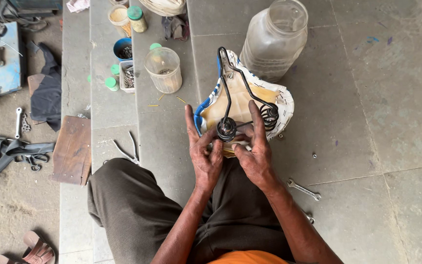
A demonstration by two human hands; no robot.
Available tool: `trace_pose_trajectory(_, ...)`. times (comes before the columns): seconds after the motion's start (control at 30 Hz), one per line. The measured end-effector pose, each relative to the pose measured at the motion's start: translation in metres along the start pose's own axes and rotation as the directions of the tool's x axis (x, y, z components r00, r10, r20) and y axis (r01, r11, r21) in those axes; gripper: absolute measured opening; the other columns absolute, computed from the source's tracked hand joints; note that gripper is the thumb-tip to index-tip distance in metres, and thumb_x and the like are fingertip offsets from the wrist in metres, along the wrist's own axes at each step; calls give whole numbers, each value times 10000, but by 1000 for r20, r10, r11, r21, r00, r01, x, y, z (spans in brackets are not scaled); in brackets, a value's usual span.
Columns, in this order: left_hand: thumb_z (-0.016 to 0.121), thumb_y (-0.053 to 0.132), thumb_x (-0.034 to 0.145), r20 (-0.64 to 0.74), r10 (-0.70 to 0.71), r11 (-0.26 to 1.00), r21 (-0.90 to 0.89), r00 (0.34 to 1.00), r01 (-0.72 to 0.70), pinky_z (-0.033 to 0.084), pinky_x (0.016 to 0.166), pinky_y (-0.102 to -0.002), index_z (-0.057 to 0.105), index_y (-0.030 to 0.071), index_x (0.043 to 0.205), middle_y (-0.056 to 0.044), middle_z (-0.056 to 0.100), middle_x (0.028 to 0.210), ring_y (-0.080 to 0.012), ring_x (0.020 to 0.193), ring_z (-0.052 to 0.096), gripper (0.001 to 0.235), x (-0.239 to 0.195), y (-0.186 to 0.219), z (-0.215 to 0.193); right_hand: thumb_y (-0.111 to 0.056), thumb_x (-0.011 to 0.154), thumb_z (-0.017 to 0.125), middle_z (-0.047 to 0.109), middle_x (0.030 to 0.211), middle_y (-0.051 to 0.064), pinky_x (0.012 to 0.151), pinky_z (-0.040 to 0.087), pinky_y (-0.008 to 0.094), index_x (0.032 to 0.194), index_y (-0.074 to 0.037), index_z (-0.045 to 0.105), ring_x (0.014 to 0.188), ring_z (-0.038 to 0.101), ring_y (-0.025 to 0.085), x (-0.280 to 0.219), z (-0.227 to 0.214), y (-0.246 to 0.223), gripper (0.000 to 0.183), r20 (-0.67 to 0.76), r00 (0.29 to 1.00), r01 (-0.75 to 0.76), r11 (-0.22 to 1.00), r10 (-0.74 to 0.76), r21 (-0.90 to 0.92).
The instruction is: The person sits on steps and repairs a bicycle seat by manipulating its internal springs and frame. They use a wrench to tighten bolts and adjust the spring tension, then remove the springs from the seat base.
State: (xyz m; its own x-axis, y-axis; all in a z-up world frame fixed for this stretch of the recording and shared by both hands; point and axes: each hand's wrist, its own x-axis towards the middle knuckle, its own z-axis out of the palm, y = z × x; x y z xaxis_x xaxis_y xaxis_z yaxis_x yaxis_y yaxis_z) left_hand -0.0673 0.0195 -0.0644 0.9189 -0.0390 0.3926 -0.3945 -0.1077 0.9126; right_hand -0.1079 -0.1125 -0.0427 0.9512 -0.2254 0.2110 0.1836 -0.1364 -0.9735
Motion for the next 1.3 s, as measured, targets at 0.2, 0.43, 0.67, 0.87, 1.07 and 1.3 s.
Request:
trace_pose_trajectory(0.2,606,53,922,-79,-31,1000,-3,996,31,285,1263,-507,750,-36,1081,-252,194,1722,-418,1607,242,232,7,-3,12,92,850,615,664,1153,143,881,599,356,1648,-118,120,996,696,222,8,-6,-5,963,27,999,-40,983,46,-179)
trace_pose_trajectory(0.43,513,-53,846,69,-19,997,71,997,14,428,1214,-464,694,-32,1103,-257,338,1643,-434,1508,434,316,22,10,43,96,894,569,645,1201,156,942,603,380,1647,-85,249,1047,686,255,11,-22,5,838,-137,987,66,990,-83,-123)
trace_pose_trajectory(0.67,592,37,888,571,126,992,-52,811,-117,402,1210,-449,692,1,1164,-279,283,1661,-477,1474,417,295,-1,-55,214,118,801,538,618,1277,196,948,594,379,1624,-89,260,1131,671,251,-26,-170,70,892,-535,826,-225,974,178,-23)
trace_pose_trajectory(0.87,662,58,816,640,84,992,21,764,-126,396,1172,-424,764,20,1113,-340,165,1619,-478,1453,400,317,-29,-194,309,150,846,544,432,1571,187,1188,414,393,1639,-32,263,1399,504,275,-18,-223,175,861,-490,872,-79,984,-8,-158)
trace_pose_trajectory(1.07,684,172,865,759,-356,880,76,546,469,454,1206,-354,316,231,1518,-324,618,1490,-327,1328,666,752,-25,-233,293,27,879,600,617,1287,155,1051,493,367,1615,-58,262,1176,615,222,-14,-233,191,814,-395,898,-239,969,197,-61)
trace_pose_trajectory(1.3,894,148,732,744,-230,971,217,627,99,457,1116,-422,740,173,1267,-346,191,1612,-388,1486,369,557,-13,-190,293,-19,921,655,719,1067,150,852,568,374,1611,-158,305,954,717,228,-4,-236,181,786,-490,835,-429,854,251,-295)
